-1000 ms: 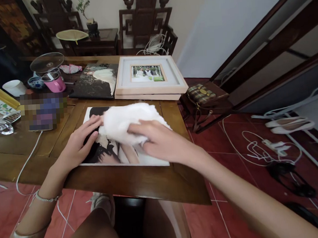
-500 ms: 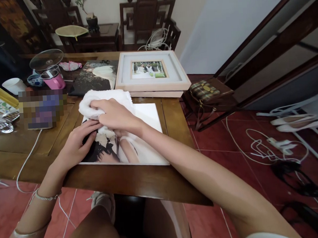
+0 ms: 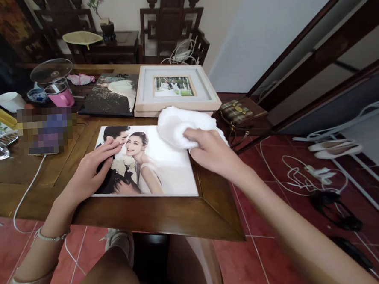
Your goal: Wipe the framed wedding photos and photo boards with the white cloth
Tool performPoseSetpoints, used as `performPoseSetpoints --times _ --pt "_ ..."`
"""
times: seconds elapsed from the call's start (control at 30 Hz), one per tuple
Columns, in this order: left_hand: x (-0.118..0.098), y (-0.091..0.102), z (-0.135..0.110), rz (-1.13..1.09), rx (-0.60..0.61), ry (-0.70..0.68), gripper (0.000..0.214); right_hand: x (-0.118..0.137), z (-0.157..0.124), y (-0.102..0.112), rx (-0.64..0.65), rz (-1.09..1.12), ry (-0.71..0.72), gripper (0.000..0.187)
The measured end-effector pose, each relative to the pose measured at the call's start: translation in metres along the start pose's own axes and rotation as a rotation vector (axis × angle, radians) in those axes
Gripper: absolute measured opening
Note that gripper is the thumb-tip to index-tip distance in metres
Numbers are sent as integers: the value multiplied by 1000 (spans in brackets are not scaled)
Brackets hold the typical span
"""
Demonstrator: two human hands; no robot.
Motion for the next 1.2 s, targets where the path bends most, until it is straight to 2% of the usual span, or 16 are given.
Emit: performPoseSetpoints --times 0.13,0.23,0.33,0.4,0.47,0.6,0.73,0.87,1.0,1.1,1.2 --pt "0 0 0 5 5 8 40 26 -49 -13 29 -21 76 14" --pt "-1 0 0 12 2 13 40 61 -85 -22 132 -1 208 24" --pt "-1 1 0 16 -2 6 40 81 -104 -23 225 24 292 36" --pt "-1 0 0 15 3 1 40 81 -102 -23 268 49 300 37" --pt "-1 -1 0 11 13 0 40 72 -89 -22 264 70 275 30" --pt "1 -2 0 -1 22 0 39 40 -42 -15 152 103 191 14" --pt "2 -3 0 2 31 5 39 18 7 -9 58 110 132 10" --pt "2 -2 0 5 26 3 39 9 29 -8 -15 112 95 7" --pt "2 -3 1 9 29 0 39 18 10 -16 -23 122 132 11" --pt "3 -3 1 8 26 4 39 40 -25 -21 12 111 183 19" --pt "3 -3 0 2 22 14 39 67 -64 -28 125 72 232 26"
Point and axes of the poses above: each hand's wrist, its own z-axis towards the middle knuckle, its own y-axis out of the back of the hand, x = y × z, the point moved 10 cm from there along z, towards the middle knuckle, and after that the axes turned 7 degrees about x, right-handed, at the moved point
